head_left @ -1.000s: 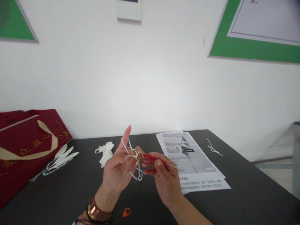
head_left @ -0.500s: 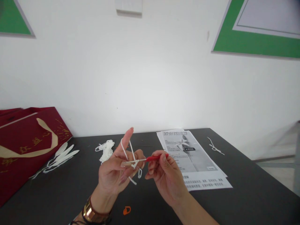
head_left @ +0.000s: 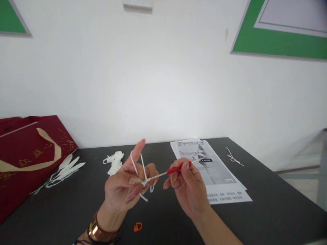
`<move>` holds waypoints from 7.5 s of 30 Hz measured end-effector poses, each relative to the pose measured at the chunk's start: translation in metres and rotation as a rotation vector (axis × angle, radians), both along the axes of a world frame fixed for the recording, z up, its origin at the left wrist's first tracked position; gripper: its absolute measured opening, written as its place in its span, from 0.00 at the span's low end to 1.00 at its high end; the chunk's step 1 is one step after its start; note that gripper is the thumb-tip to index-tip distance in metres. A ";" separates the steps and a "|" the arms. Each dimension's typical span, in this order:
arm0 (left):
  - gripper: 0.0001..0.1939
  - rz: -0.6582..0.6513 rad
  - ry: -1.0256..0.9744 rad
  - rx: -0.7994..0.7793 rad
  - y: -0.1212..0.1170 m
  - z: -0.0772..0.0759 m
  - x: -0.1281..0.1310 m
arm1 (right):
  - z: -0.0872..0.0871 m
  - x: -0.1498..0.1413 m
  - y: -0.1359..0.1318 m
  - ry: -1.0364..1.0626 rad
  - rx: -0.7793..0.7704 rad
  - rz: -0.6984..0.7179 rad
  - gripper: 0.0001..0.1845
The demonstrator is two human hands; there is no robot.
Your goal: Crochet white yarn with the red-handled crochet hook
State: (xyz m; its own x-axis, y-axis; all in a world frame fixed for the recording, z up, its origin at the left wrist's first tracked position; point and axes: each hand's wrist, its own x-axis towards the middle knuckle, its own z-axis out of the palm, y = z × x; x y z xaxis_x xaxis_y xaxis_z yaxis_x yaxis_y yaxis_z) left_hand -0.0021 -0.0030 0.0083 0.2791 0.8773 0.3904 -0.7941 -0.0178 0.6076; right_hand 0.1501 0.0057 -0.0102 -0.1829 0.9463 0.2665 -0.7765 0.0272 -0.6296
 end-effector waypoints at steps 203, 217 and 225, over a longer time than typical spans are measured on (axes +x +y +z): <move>0.47 0.494 0.318 -0.009 0.000 -0.004 0.025 | -0.005 -0.004 -0.001 -0.085 -0.103 -0.152 0.10; 0.45 0.455 0.104 -0.235 0.001 -0.004 0.032 | -0.029 0.005 -0.012 -0.931 1.007 -0.752 0.33; 0.46 0.350 0.052 -0.201 0.002 -0.004 0.024 | -0.028 0.004 -0.008 -0.885 1.018 -0.611 0.28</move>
State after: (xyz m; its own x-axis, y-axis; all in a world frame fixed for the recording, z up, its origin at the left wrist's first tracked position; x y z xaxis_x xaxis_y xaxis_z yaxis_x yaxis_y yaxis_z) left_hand 0.0221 -0.0006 0.0044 -0.0351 0.9803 0.1942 -0.7290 -0.1580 0.6660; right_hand 0.1545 -0.0024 -0.0378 -0.2872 0.4137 0.8639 0.1346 0.9104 -0.3912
